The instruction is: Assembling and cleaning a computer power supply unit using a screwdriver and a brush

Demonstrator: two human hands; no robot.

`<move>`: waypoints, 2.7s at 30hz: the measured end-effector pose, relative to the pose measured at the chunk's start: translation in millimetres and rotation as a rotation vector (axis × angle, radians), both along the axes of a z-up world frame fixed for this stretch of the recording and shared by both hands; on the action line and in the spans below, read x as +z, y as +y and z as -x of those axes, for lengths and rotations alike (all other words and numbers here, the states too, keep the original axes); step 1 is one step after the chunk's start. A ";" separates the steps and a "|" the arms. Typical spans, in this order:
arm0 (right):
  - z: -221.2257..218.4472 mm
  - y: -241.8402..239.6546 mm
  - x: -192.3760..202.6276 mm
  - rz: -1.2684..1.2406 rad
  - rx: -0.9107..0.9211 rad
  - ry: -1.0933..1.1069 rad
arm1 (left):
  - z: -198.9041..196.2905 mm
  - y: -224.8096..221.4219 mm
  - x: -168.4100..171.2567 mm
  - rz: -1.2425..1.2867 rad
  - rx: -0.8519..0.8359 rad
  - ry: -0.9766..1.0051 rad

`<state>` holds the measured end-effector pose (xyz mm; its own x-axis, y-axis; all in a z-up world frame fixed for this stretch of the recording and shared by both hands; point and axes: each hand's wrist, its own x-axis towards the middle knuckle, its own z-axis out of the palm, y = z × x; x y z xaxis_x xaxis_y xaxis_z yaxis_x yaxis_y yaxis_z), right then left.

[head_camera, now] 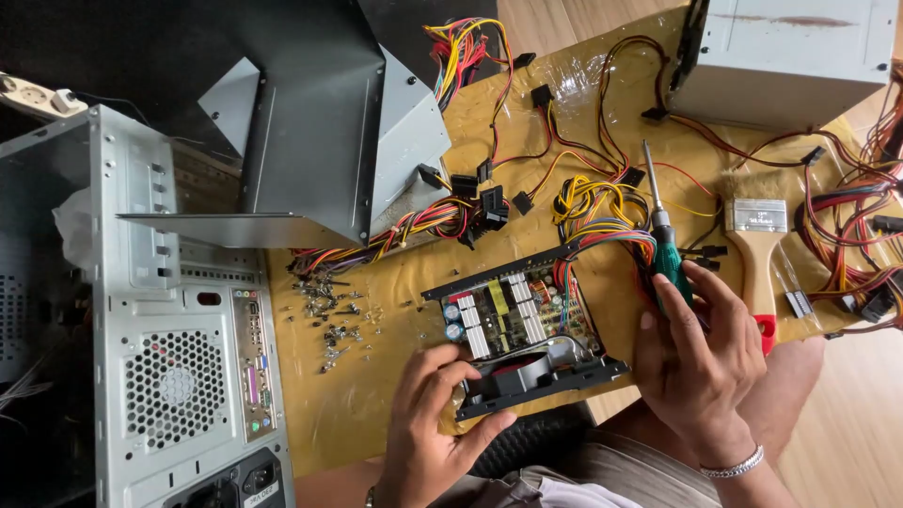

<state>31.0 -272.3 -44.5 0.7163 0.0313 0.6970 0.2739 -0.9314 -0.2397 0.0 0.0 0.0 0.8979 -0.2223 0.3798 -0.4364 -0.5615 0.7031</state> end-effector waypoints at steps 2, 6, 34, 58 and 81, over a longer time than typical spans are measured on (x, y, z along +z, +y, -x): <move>-0.2 -0.4 -0.9 0.006 -0.002 0.019 | -0.7 1.2 -5.6 -0.029 0.004 0.001; 1.6 -2.4 5.9 -0.005 0.013 0.142 | -1.8 4.0 -11.2 0.000 -0.036 0.000; 59.5 -104.4 0.1 -0.150 -0.098 0.020 | 22.9 32.8 4.9 0.219 -0.112 -0.053; 17.1 20.0 91.8 -0.317 0.241 0.433 | 35.9 36.2 -1.2 0.171 0.063 -0.011; -21.2 40.5 128.9 -0.007 0.708 0.413 | 26.5 35.8 -22.4 -0.214 0.023 -0.109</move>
<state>52.2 -231.8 84.4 0.7276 0.5692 0.3829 0.6848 -0.5691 -0.4552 -26.5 35.8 -22.4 0.8600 -0.2879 0.4213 -0.4885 -0.7032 0.5166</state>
